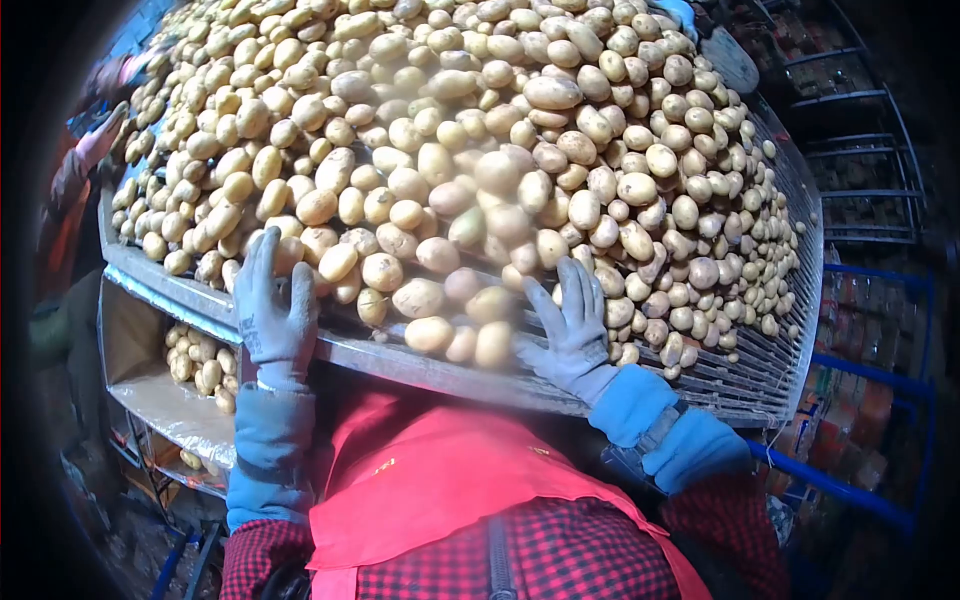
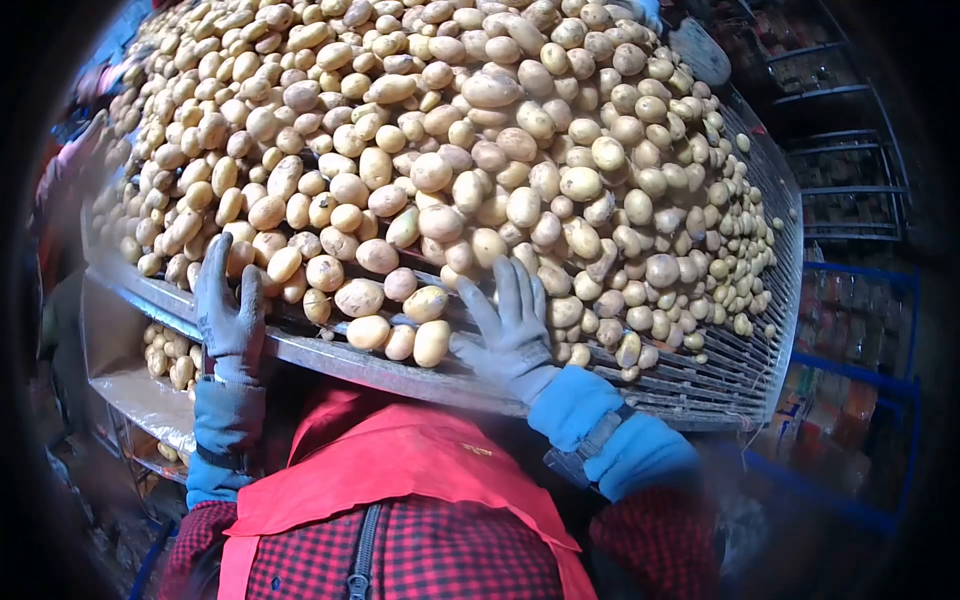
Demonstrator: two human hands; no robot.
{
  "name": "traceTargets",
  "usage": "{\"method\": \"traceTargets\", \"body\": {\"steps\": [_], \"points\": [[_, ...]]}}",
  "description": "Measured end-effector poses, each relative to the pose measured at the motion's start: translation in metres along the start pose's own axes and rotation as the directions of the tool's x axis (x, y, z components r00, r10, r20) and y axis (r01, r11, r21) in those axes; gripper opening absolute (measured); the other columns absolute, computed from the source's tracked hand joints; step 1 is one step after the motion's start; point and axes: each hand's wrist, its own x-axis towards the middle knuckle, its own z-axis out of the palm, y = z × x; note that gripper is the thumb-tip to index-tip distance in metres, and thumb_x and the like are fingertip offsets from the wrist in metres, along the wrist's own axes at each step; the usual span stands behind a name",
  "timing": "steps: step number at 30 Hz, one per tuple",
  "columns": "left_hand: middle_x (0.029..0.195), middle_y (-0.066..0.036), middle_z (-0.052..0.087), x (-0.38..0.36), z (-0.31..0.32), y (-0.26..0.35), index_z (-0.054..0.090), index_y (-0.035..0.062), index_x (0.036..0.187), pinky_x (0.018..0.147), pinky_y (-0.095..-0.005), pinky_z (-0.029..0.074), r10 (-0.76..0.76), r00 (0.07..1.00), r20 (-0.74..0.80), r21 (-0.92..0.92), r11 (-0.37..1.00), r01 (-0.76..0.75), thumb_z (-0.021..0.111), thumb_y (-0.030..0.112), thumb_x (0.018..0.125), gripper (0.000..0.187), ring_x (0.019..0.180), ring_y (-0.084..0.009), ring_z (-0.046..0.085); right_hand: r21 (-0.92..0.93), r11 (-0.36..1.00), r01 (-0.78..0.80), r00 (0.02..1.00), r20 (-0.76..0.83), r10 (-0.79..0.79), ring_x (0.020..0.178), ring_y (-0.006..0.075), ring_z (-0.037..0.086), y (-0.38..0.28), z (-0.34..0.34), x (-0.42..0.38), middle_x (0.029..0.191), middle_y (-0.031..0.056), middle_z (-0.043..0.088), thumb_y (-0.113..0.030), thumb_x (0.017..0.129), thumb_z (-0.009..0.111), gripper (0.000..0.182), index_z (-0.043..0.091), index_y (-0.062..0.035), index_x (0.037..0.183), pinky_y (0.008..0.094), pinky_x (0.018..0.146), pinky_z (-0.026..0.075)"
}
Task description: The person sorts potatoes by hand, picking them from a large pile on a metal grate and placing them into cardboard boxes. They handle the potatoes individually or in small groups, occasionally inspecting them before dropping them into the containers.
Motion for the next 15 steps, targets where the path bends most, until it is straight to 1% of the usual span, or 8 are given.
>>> {"method": "traceTargets", "body": {"steps": [1,4,5,8,9,12,13,15], "points": [[0.135,-0.023,0.061,0.001,0.0,0.002,0.056,0.0037,0.142,0.11,-0.0476,0.042,0.003,1.0,-0.009,-0.007,1.0,-0.003,0.068,0.017,0.093,0.052,0.128,-0.0388,0.056,-0.006,1.0,0.024,0.999,-0.023,-0.024,0.144,0.0537,0.029,-0.003,0.0,0.007,0.159,0.0259,0.028,-0.053,0.078,0.076,0.083,0.047,-0.0253,0.151,0.0689,0.115,0.025],[0.132,-0.023,0.062,0.002,-0.002,0.004,0.058,0.0028,0.14,0.109,-0.048,0.043,-0.033,0.999,0.006,-0.037,0.999,0.033,0.068,0.016,0.092,0.051,0.126,-0.0399,0.057,-0.054,0.993,0.107,0.99,-0.083,-0.111,0.143,0.0564,0.028,-0.017,0.013,0.038,0.159,0.0256,0.027,-0.052,0.076,0.078,0.085,0.048,-0.0247,0.151,0.0693,0.114,0.028],[0.132,-0.023,0.062,0.001,-0.003,0.005,0.059,0.0018,0.138,0.108,-0.0484,0.043,-0.011,1.0,-0.017,-0.042,0.999,0.01,0.069,0.016,0.091,0.05,0.125,-0.0401,0.057,-0.088,0.993,0.085,0.996,0.023,-0.083,0.144,0.0589,0.023,-0.025,0.011,0.051,0.16,0.0252,0.025,-0.048,0.074,0.08,0.086,0.048,-0.0245,0.15,0.0703,0.114,0.027],[0.133,-0.024,0.06,0.004,-0.01,0.01,0.059,0.0012,0.137,0.107,-0.0496,0.043,-0.016,0.999,-0.039,-0.076,0.997,0.013,0.069,0.015,0.09,0.05,0.122,-0.0407,0.057,0.033,0.995,0.096,0.985,-0.143,-0.091,0.145,0.0607,0.018,-0.045,0.026,0.098,0.162,0.0243,0.023,-0.045,0.073,0.083,0.089,0.047,-0.0242,0.151,0.0711,0.115,0.025],[0.133,-0.024,0.06,0.004,-0.01,0.009,0.058,0.0011,0.138,0.106,-0.0497,0.043,-0.007,0.999,-0.04,-0.071,0.997,0.004,0.069,0.014,0.089,0.052,0.122,-0.0414,0.057,0.081,0.993,0.086,0.994,-0.078,-0.08,0.145,0.0615,0.016,-0.049,0.028,0.112,0.162,0.0237,0.023,-0.043,0.071,0.085,0.092,0.046,-0.0237,0.152,0.0709,0.116,0.024],[0.132,-0.024,0.059,0.004,-0.011,0.008,0.059,0.0014,0.137,0.106,-0.0508,0.043,-0.015,0.999,-0.048,-0.084,0.996,0.011,0.07,0.015,0.087,0.052,0.121,-0.0424,0.057,0.025,0.994,0.104,0.99,-0.098,-0.101,0.145,0.0606,0.017,-0.063,0.029,0.135,0.161,0.024,0.023,-0.043,0.071,0.085,0.092,0.045,-0.0241,0.152,0.0701,0.117,0.023],[0.133,-0.024,0.059,0.005,-0.011,0.009,0.061,0.0015,0.135,0.106,-0.0513,0.043,-0.03,0.999,-0.046,-0.093,0.995,0.026,0.07,0.016,0.087,0.051,0.121,-0.0422,0.056,0.036,0.989,0.145,0.981,-0.138,-0.139,0.144,0.0588,0.02,-0.065,0.028,0.141,0.16,0.0244,0.024,-0.042,0.071,0.085,0.093,0.045,-0.0251,0.152,0.0677,0.119,0.023],[0.133,-0.023,0.059,0.005,-0.01,0.008,0.062,0.0016,0.134,0.106,-0.0513,0.043,-0.03,0.998,-0.054,-0.1,0.995,0.025,0.071,0.017,0.087,0.05,0.122,-0.042,0.056,-0.01,0.986,0.165,0.98,-0.11,-0.165,0.143,0.0573,0.024,-0.066,0.024,0.157,0.159,0.025,0.026,-0.039,0.072,0.083,0.091,0.045,-0.0252,0.153,0.066,0.12,0.023]]}}
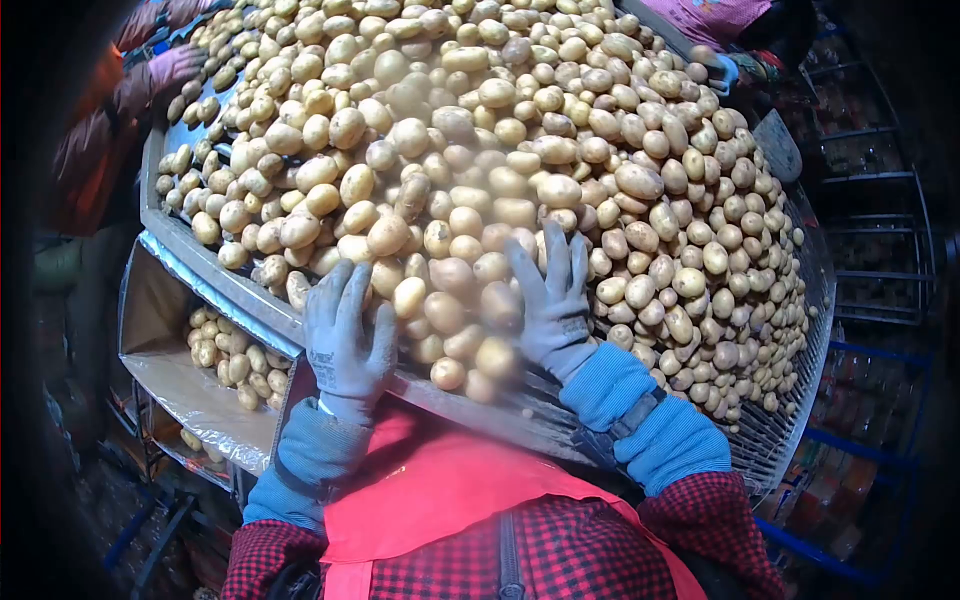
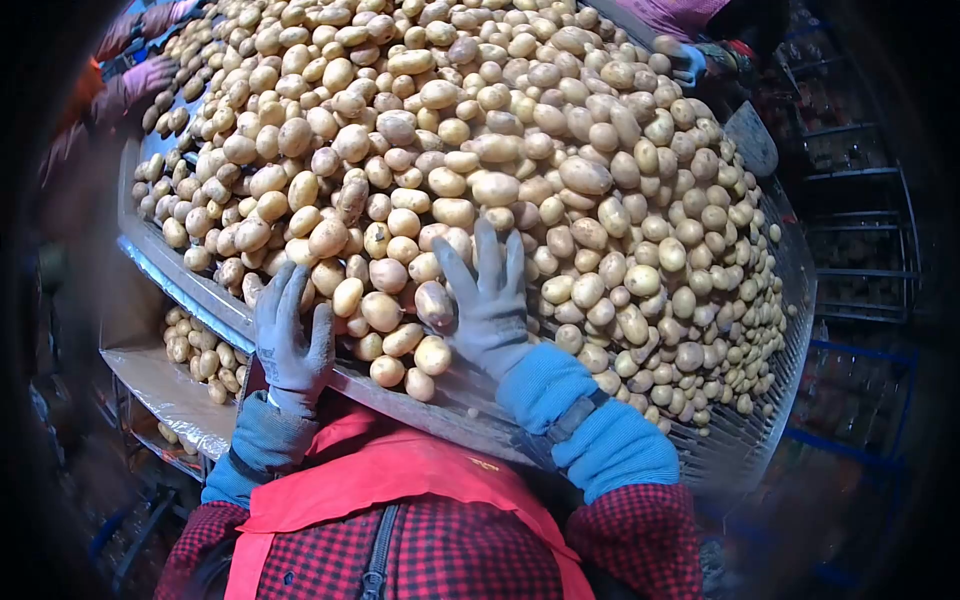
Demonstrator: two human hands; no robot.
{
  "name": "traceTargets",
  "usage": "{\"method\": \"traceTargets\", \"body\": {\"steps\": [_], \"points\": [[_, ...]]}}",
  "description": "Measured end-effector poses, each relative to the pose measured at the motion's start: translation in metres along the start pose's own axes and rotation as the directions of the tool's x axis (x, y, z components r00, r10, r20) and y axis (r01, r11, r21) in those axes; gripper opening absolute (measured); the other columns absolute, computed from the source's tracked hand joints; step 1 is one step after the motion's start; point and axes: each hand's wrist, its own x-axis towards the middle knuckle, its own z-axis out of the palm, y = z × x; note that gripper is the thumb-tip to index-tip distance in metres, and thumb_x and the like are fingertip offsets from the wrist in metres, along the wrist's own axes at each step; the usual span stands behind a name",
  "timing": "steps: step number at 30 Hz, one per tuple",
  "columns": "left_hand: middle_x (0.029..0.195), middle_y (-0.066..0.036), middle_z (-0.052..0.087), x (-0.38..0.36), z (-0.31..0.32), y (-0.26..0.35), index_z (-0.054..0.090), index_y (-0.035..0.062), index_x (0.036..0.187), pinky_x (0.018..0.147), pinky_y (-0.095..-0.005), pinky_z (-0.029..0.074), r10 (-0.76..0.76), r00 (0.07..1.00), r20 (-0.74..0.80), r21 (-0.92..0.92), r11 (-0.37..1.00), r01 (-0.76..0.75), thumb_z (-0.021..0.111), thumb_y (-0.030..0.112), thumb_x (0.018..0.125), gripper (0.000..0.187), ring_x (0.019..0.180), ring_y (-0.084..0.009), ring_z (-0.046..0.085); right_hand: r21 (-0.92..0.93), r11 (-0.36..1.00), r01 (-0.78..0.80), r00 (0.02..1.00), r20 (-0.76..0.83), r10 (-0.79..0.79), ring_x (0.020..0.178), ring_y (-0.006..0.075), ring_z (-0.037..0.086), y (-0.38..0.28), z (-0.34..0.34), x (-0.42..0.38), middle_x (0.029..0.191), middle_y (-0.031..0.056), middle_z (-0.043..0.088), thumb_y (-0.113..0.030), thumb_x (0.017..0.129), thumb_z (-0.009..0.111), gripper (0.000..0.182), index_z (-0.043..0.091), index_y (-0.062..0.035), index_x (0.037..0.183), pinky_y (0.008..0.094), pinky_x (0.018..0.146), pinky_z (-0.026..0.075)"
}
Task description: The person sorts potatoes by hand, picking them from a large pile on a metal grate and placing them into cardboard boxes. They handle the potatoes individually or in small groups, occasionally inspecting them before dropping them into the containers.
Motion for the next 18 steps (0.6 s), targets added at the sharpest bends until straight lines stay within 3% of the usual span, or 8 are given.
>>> {"method": "traceTargets", "body": {"steps": [2,5,7,9,10,11,15,18], "points": [[0.133,-0.023,0.059,-0.002,0.0,-0.002,0.063,0.0023,0.132,0.106,-0.0517,0.043,-0.008,1.0,-0.004,-0.003,1.0,0.008,0.071,0.019,0.087,0.049,0.122,-0.042,0.056,-0.216,0.973,0.08,0.995,-0.043,-0.092,0.139,0.0549,0.03,0.014,0.019,0.014,0.157,0.0258,0.03,-0.032,0.074,0.08,0.088,0.044,-0.0251,0.153,0.0621,0.12,0.024],[0.134,-0.023,0.059,-0.003,0.001,-0.002,0.063,0.0033,0.133,0.107,-0.052,0.043,-0.022,1.0,-0.009,0.022,1.0,0.022,0.071,0.019,0.086,0.05,0.122,-0.0423,0.056,0.067,0.998,-0.011,0.997,-0.074,0.016,0.135,0.0559,0.033,-0.004,0.015,0.06,0.156,0.0225,0.032,-0.03,0.077,0.077,0.084,0.043,-0.0293,0.154,0.0604,0.117,0.031],[0.136,-0.023,0.058,-0.004,0.002,-0.003,0.062,0.0042,0.134,0.108,-0.0526,0.041,-0.025,1.0,-0.01,0.017,1.0,0.025,0.073,0.021,0.086,0.052,0.124,-0.0429,0.055,0.058,0.998,0.011,1.0,-0.029,-0.009,0.134,0.0516,0.035,-0.007,0.034,0.081,0.158,0.0146,0.034,-0.032,0.073,0.082,0.09,0.043,-0.032,0.153,0.0615,0.108,0.04],[0.136,-0.023,0.058,-0.003,0.003,-0.004,0.062,0.0042,0.135,0.109,-0.0527,0.04,-0.015,1.0,-0.021,0.032,0.999,0.016,0.073,0.022,0.087,0.052,0.124,-0.0428,0.054,-0.086,0.992,0.089,0.994,-0.063,-0.094,0.135,0.0522,0.039,-0.01,0.039,0.097,0.155,0.0156,0.04,-0.031,0.083,0.073,0.079,0.04,-0.032,0.155,0.058,0.111,0.04],[0.136,-0.022,0.058,-0.002,0.002,-0.003,0.062,0.004,0.135,0.109,-0.0522,0.04,0.0,1.0,-0.021,0.03,1.0,0.0,0.073,0.022,0.087,0.053,0.125,-0.0425,0.054,-0.167,0.985,0.053,0.998,-0.008,-0.056,0.135,0.0498,0.041,-0.02,0.032,0.106,0.154,0.0142,0.041,-0.034,0.081,0.075,0.08,0.042,-0.0341,0.154,0.0546,0.109,0.043],[0.135,-0.022,0.059,-0.003,0.004,-0.005,0.062,0.0046,0.135,0.108,-0.0516,0.041,0.0,1.0,-0.025,0.025,1.0,0.0,0.072,0.021,0.087,0.052,0.124,-0.0418,0.054,-0.063,0.993,0.101,0.992,-0.075,-0.106,0.133,0.0434,0.039,-0.016,0.032,0.111,0.147,0.0138,0.044,-0.048,0.075,0.081,0.086,0.047,-0.0269,0.15,0.0618,0.098,0.044],[0.134,-0.021,0.06,-0.005,0.006,-0.003,0.063,0.006,0.135,0.108,-0.0501,0.042,-0.007,0.998,-0.062,0.037,0.999,0.009,0.07,0.02,0.088,0.05,0.123,-0.0394,0.055,-0.051,0.997,0.059,0.997,0.045,-0.057,0.127,0.0332,0.05,-0.011,0.025,0.159,0.141,0.0118,0.052,-0.065,0.081,0.07,0.081,0.05,-0.0212,0.148,0.0516,0.1,0.047],[0.135,-0.019,0.061,-0.005,0.006,-0.001,0.063,0.0061,0.134,0.109,-0.0494,0.041,0.004,0.997,-0.073,0.047,0.999,-0.001,0.068,0.02,0.089,0.048,0.126,-0.0385,0.055,-0.076,0.994,0.08,0.993,0.099,-0.072,0.127,0.0352,0.052,-0.011,0.023,0.169,0.143,0.0133,0.053,-0.063,0.086,0.066,0.075,0.052,-0.0215,0.147,0.0472,0.106,0.046]]}}
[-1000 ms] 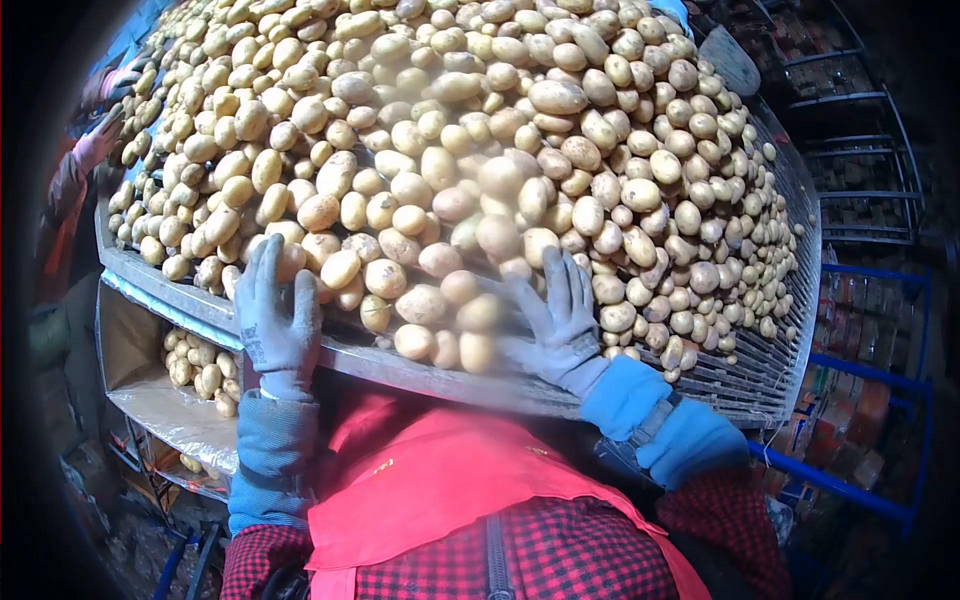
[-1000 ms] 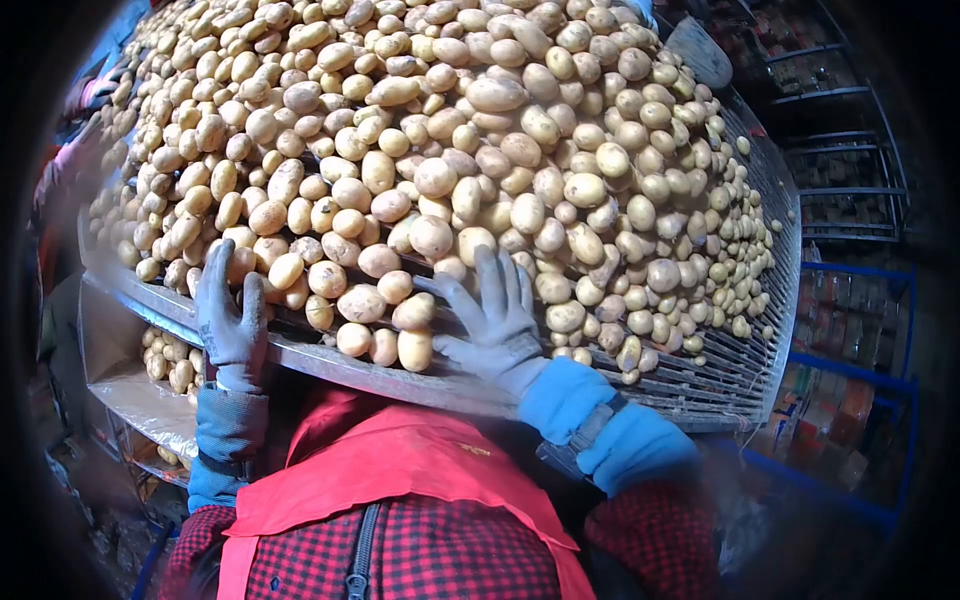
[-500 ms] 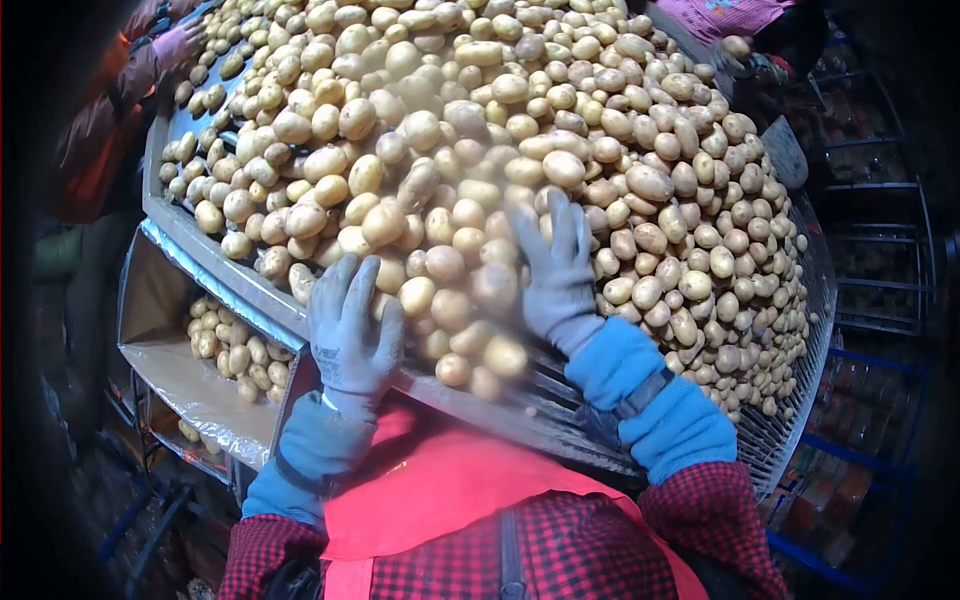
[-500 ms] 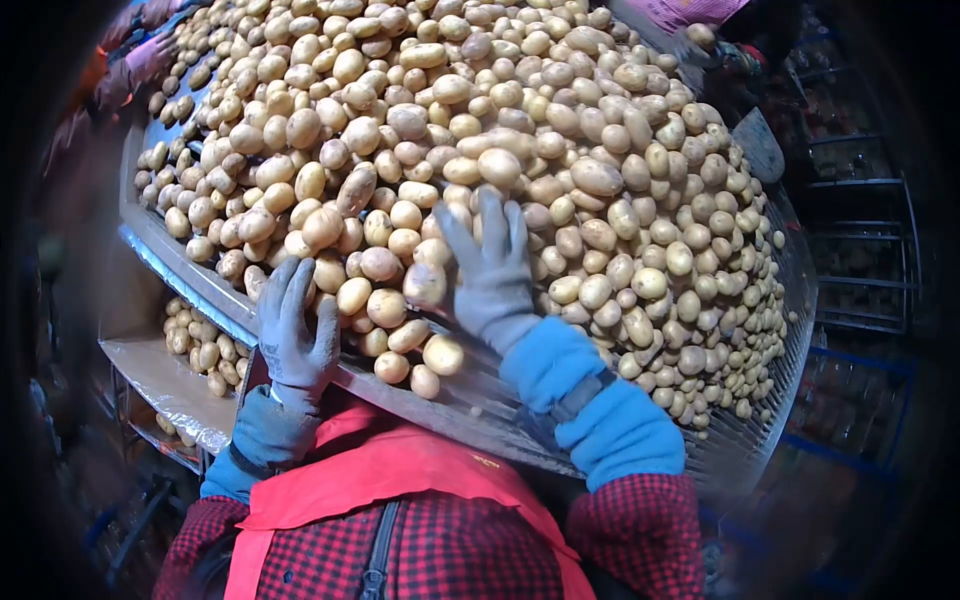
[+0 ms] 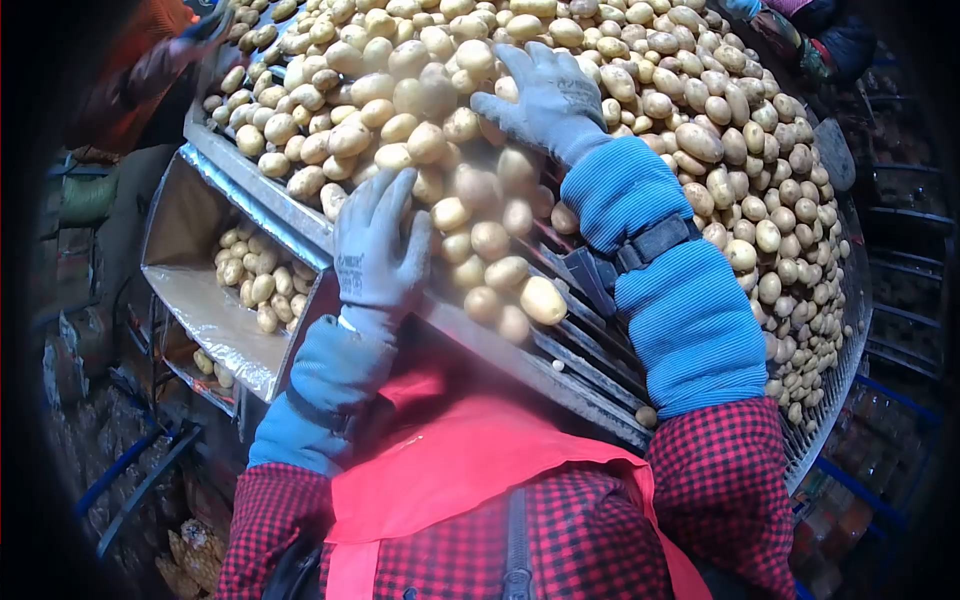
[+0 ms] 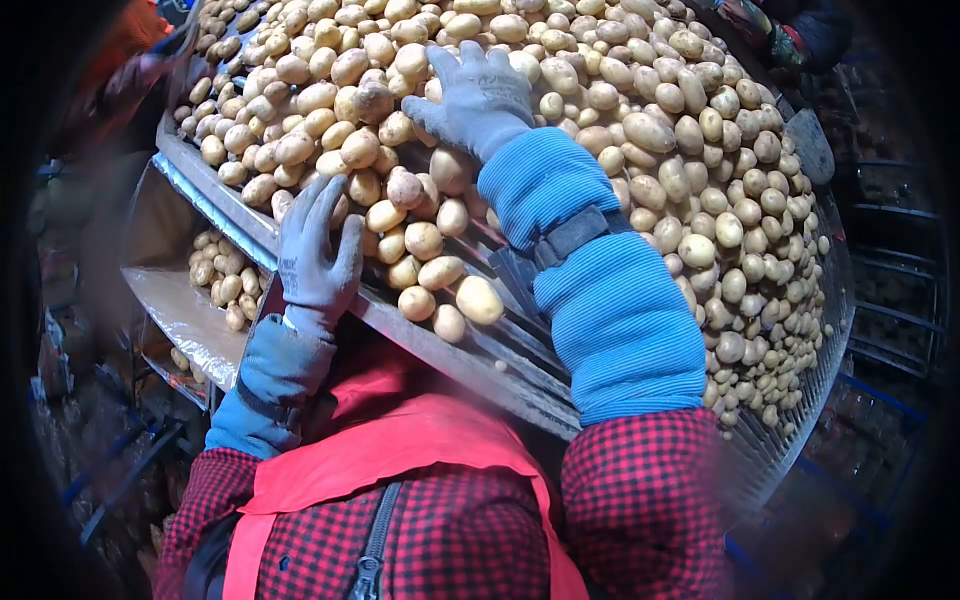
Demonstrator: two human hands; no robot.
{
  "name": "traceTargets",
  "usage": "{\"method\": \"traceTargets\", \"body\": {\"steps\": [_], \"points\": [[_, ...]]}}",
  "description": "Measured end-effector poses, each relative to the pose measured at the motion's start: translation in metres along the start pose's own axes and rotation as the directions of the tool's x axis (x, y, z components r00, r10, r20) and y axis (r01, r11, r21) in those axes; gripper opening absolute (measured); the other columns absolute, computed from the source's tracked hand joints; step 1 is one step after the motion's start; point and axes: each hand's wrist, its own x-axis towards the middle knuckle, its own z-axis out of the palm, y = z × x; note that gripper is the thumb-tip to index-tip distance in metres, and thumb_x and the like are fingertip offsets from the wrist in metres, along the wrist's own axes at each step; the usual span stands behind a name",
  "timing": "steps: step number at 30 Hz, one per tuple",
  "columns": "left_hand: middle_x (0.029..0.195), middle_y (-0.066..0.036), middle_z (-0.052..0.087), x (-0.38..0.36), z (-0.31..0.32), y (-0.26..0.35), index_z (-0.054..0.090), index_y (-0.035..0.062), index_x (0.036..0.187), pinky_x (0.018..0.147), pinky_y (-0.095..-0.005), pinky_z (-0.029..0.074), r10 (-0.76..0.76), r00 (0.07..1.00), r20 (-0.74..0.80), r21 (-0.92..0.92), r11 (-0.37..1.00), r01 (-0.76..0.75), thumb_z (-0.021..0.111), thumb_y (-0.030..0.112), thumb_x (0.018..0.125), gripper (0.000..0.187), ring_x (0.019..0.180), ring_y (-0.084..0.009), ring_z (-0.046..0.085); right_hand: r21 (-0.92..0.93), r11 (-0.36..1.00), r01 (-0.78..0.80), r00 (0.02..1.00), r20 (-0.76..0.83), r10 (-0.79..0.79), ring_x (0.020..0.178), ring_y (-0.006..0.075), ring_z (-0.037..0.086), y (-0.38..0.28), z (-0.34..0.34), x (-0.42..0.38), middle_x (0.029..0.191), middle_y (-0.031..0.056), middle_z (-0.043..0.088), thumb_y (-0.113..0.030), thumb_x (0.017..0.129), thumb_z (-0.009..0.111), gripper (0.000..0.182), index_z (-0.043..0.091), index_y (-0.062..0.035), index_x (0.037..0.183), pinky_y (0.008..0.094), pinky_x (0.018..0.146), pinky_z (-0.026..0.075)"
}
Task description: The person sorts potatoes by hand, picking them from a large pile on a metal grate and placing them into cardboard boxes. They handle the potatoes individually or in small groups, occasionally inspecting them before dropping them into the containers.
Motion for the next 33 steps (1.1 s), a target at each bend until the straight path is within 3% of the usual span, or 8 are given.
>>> {"method": "traceTargets", "body": {"steps": [7,10,18,21,23,24,25,33], "points": [[0.135,-0.017,0.062,-0.004,0.002,-0.002,0.063,0.0099,0.136,0.109,-0.0489,0.041,-0.002,1.0,-0.022,-0.002,1.0,0.002,0.068,0.022,0.09,0.048,0.126,-0.0371,0.056,0.37,0.922,0.112,0.985,-0.164,-0.054,0.143,0.0412,0.041,0.045,0.012,-0.091,0.155,0.0211,0.043,-0.043,0.094,0.063,0.061,0.049,-0.0249,0.15,0.0487,0.118,0.034],[0.136,-0.017,0.062,-0.005,0.004,-0.003,0.062,0.0108,0.136,0.109,-0.0489,0.041,-0.007,1.0,-0.016,0.007,1.0,0.008,0.068,0.022,0.091,0.047,0.126,-0.0375,0.056,0.225,0.971,0.082,0.986,-0.158,-0.047,0.138,0.0448,0.044,0.058,0.0,-0.143,0.153,0.0248,0.042,-0.038,0.092,0.065,0.058,0.052,-0.0243,0.147,0.0493,0.117,0.036],[0.125,-0.019,0.067,-0.01,0.011,-0.005,0.064,0.0084,0.133,0.103,-0.0464,0.047,0.041,0.982,-0.182,-0.062,0.997,-0.053,0.07,0.009,0.089,0.045,0.118,-0.0363,0.063,0.614,0.75,-0.246,0.918,-0.1,0.383,0.097,0.0248,0.068,0.039,-0.038,-0.254,0.108,0.0138,0.07,-0.004,0.091,0.064,0.03,0.069,-0.005,0.121,0.035,0.087,0.054],[0.124,-0.019,0.068,-0.01,0.012,-0.009,0.064,0.0077,0.133,0.102,-0.0462,0.048,0.056,0.974,-0.218,-0.046,0.997,-0.067,0.07,0.008,0.09,0.044,0.116,-0.036,0.064,0.808,0.514,-0.289,0.929,0.108,0.354,0.093,0.0091,0.06,0.014,-0.048,-0.272,0.109,0.0049,0.065,-0.003,0.097,0.06,0.032,0.064,0.001,0.129,0.0251,0.084,0.051],[0.123,-0.018,0.068,-0.01,0.012,-0.007,0.064,0.0077,0.133,0.102,-0.046,0.048,0.053,0.975,-0.217,-0.045,0.997,-0.065,0.07,0.008,0.09,0.043,0.116,-0.036,0.064,0.768,0.601,-0.222,0.966,0.091,0.241,0.09,0.0089,0.06,0.005,-0.042,-0.281,0.105,0.0048,0.065,-0.003,0.096,0.06,0.033,0.064,0.0007,0.129,0.0243,0.082,0.051],[0.123,-0.018,0.068,-0.01,0.011,-0.007,0.064,0.0076,0.133,0.101,-0.046,0.048,0.055,0.976,-0.212,-0.029,0.998,-0.063,0.07,0.009,0.09,0.043,0.115,-0.0361,0.063,0.697,0.713,-0.075,0.991,-0.024,0.128,0.088,0.0103,0.06,0.003,-0.034,-0.282,0.102,0.005,0.065,-0.004,0.096,0.061,0.034,0.065,-0.001,0.129,0.0254,0.08,0.051],[0.124,-0.018,0.068,-0.01,0.01,-0.008,0.064,0.0076,0.133,0.102,-0.0463,0.048,0.051,0.979,-0.197,-0.048,0.997,-0.062,0.069,0.009,0.091,0.043,0.116,-0.0361,0.063,0.702,0.686,-0.194,0.978,0.082,0.193,0.092,0.0326,0.067,-0.01,-0.044,-0.28,0.097,0.0176,0.07,-0.007,0.091,0.063,0.03,0.068,-0.0037,0.12,0.0411,0.083,0.054],[0.137,-0.023,0.06,-0.01,0.007,-0.003,0.058,0.0067,0.14,0.109,-0.0489,0.042,-0.021,0.986,-0.166,-0.044,0.999,0.014,0.07,0.015,0.089,0.053,0.128,-0.0392,0.056,0.366,0.927,0.081,0.987,0.098,-0.124,0.139,0.0434,0.038,-0.019,-0.014,-0.26,0.146,0.0201,0.044,-0.034,0.077,0.076,0.078,0.049,-0.0165,0.149,0.0568,0.115,0.031]]}}
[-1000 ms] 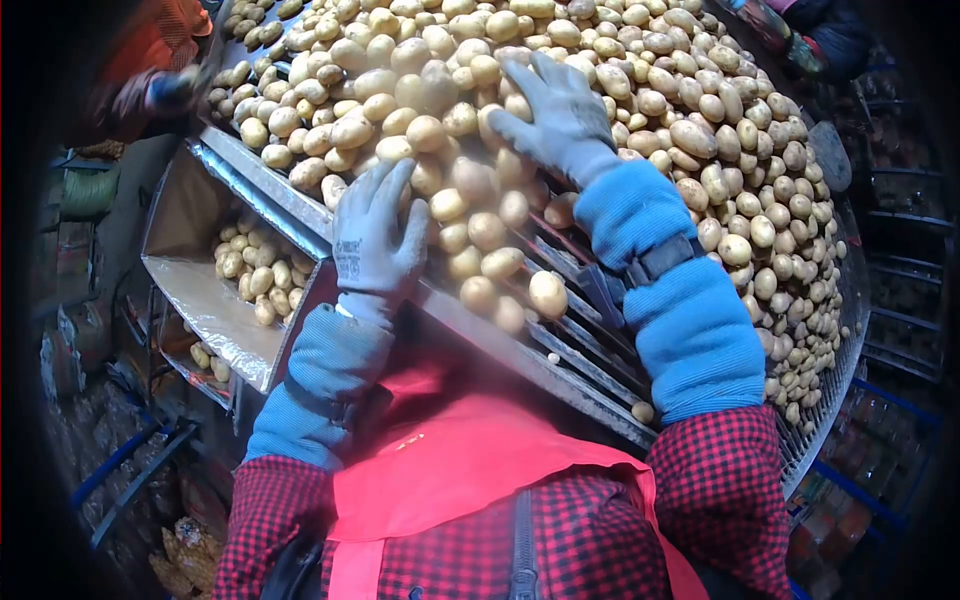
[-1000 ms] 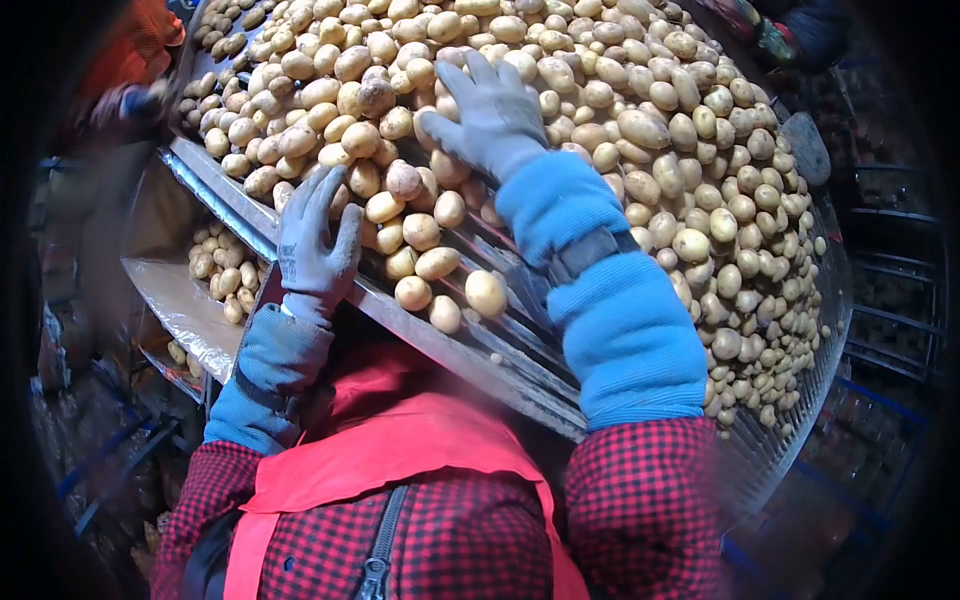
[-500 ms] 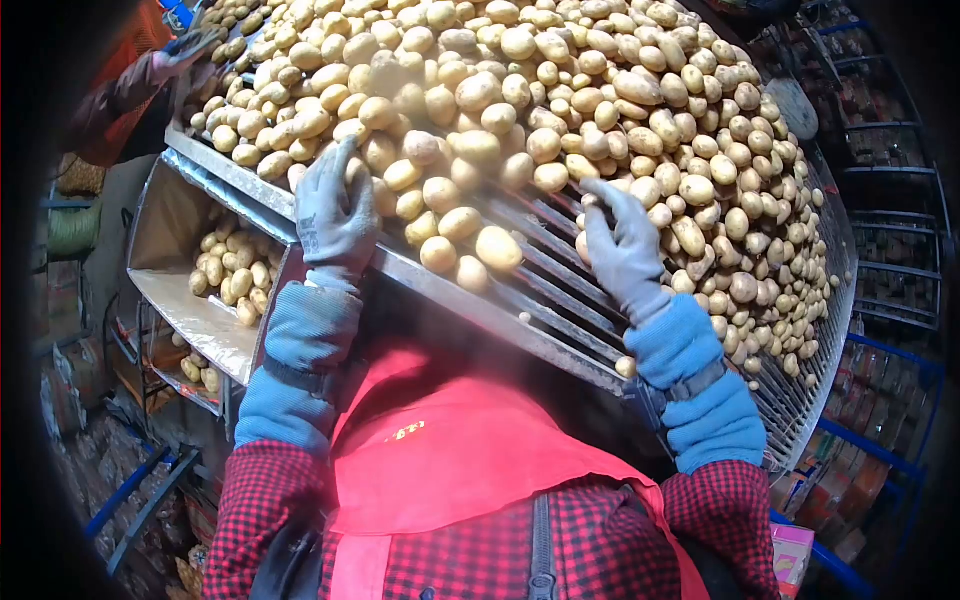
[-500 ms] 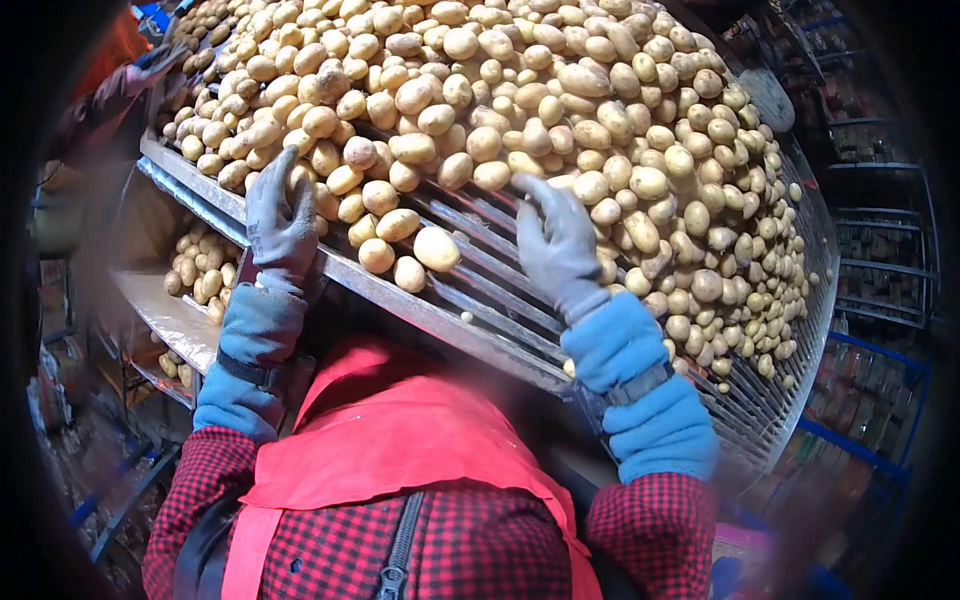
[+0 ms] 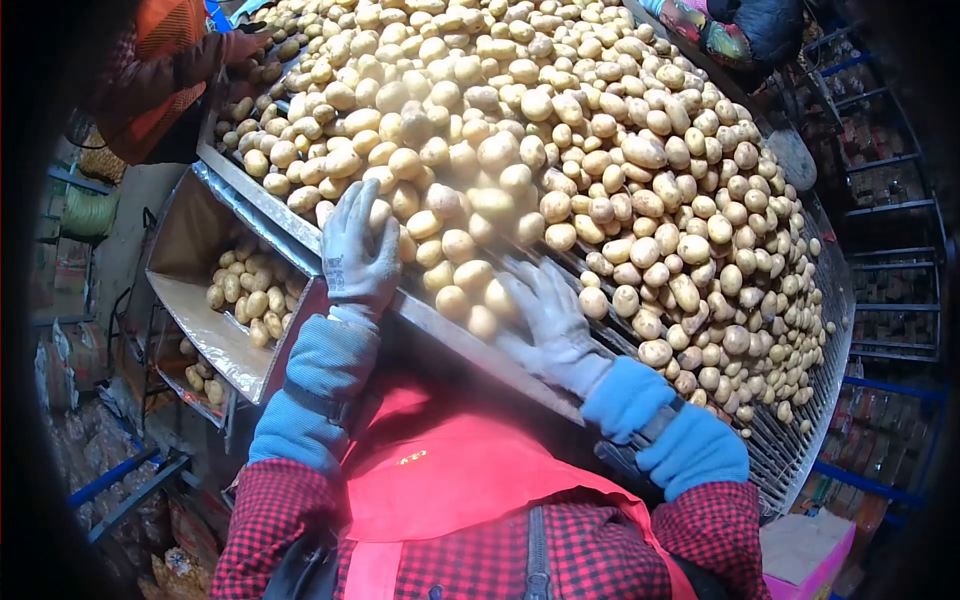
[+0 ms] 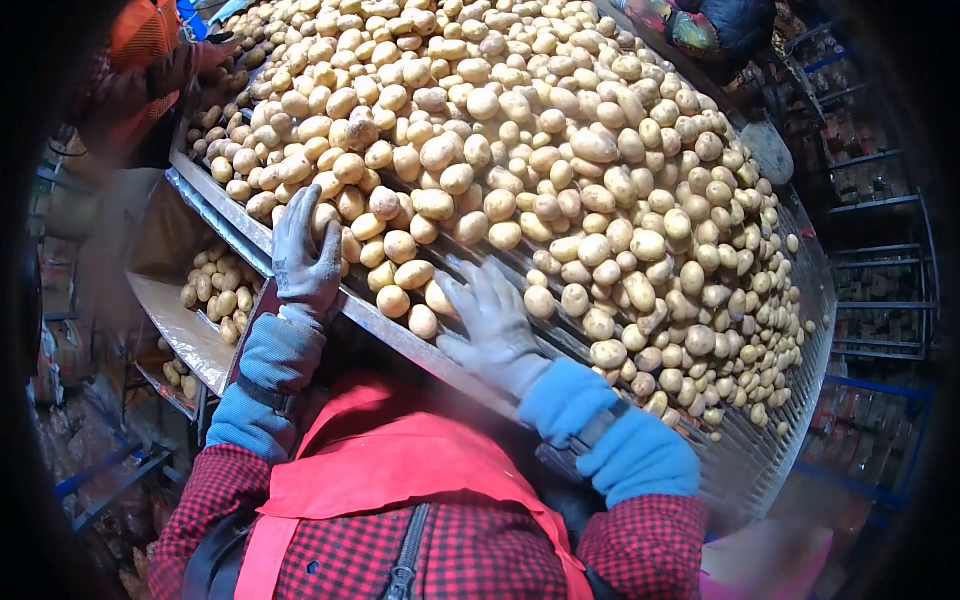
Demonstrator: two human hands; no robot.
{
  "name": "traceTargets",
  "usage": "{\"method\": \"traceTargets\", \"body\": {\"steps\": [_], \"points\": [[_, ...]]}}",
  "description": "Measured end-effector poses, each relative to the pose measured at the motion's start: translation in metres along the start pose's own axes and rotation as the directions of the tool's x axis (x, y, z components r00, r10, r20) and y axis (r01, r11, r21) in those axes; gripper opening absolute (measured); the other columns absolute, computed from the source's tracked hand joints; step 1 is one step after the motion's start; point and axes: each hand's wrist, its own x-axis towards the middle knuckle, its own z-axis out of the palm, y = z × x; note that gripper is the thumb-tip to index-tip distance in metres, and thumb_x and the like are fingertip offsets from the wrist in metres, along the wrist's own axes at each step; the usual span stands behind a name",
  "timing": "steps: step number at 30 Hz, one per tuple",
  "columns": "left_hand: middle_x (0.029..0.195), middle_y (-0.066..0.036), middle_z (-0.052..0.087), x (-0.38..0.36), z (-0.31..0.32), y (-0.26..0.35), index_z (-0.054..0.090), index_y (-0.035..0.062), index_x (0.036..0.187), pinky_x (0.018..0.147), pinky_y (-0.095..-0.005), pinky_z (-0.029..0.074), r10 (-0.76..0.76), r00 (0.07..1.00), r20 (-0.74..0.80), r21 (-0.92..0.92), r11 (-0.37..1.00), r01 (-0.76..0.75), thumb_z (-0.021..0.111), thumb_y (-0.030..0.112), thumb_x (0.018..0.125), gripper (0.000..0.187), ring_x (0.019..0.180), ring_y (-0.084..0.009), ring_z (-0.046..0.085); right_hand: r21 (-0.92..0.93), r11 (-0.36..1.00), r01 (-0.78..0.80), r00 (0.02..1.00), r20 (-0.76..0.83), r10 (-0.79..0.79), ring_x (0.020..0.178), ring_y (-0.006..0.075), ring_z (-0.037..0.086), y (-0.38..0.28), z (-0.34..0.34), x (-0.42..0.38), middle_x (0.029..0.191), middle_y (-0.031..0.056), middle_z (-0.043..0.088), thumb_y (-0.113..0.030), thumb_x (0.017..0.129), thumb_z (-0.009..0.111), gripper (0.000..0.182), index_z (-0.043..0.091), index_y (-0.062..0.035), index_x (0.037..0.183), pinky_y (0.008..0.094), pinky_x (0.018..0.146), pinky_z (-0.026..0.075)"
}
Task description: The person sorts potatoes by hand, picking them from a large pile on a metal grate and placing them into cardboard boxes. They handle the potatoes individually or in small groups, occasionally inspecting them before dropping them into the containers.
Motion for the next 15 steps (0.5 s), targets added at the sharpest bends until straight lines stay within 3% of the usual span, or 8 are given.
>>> {"method": "traceTargets", "body": {"steps": [5,8,9,13,15], "points": [[0.144,-0.029,0.051,0.004,-0.005,-0.001,0.049,0.0046,0.147,0.113,-0.0525,0.037,-0.012,0.998,0.066,0.04,0.999,0.01,0.073,0.03,0.088,0.069,0.135,-0.0446,0.048,-0.051,0.998,0.021,0.999,-0.028,-0.023,0.14,0.0461,0.038,0.003,0.025,0.019,0.151,0.0243,0.041,-0.032,0.075,0.075,0.082,0.046,-0.0175,0.151,0.0607,0.116,0.029],[0.151,-0.029,0.044,0.003,-0.008,-0.001,0.043,0.0029,0.151,0.117,-0.0528,0.033,-0.018,0.989,0.149,0.099,0.995,0.003,0.072,0.04,0.09,0.078,0.14,-0.0461,0.043,-0.05,0.998,0.028,0.99,-0.139,-0.034,0.139,0.0489,0.039,0.006,0.039,0.023,0.152,0.0274,0.04,-0.033,0.073,0.076,0.087,0.044,-0.0164,0.153,0.0599,0.116,0.03],[0.152,-0.029,0.043,0.004,-0.007,-0.002,0.042,0.0031,0.152,0.117,-0.053,0.032,-0.024,0.986,0.165,0.101,0.995,0.007,0.072,0.041,0.089,0.079,0.14,-0.0462,0.042,-0.026,1.0,0.009,0.995,-0.103,-0.011,0.14,0.05,0.038,0.004,0.035,0.028,0.151,0.0286,0.04,-0.031,0.075,0.075,0.089,0.04,-0.0178,0.155,0.0597,0.116,0.03],[0.156,-0.028,0.038,0.012,-0.014,0.001,0.04,0.0039,0.153,0.119,-0.0536,0.028,-0.032,0.954,0.3,0.036,0.999,0.022,0.077,0.046,0.081,0.091,0.144,-0.047,0.036,-0.068,0.996,-0.049,0.962,-0.271,0.029,0.141,0.0513,0.036,0.028,0.083,0.07,0.151,0.0301,0.039,-0.024,0.084,0.069,0.082,0.035,-0.0206,0.158,0.0606,0.116,0.03],[0.159,-0.027,0.035,0.012,-0.02,0.01,0.039,0.0058,0.154,0.12,-0.0564,0.024,-0.01,0.92,0.392,0.011,1.0,0.006,0.081,0.052,0.074,0.101,0.147,-0.0481,0.031,-0.158,0.97,-0.186,0.942,-0.308,0.13,0.141,0.0506,0.036,0.033,0.107,0.102,0.153,0.0281,0.037,-0.02,0.089,0.065,0.079,0.032,-0.0244,0.16,0.0602,0.117,0.031]]}}
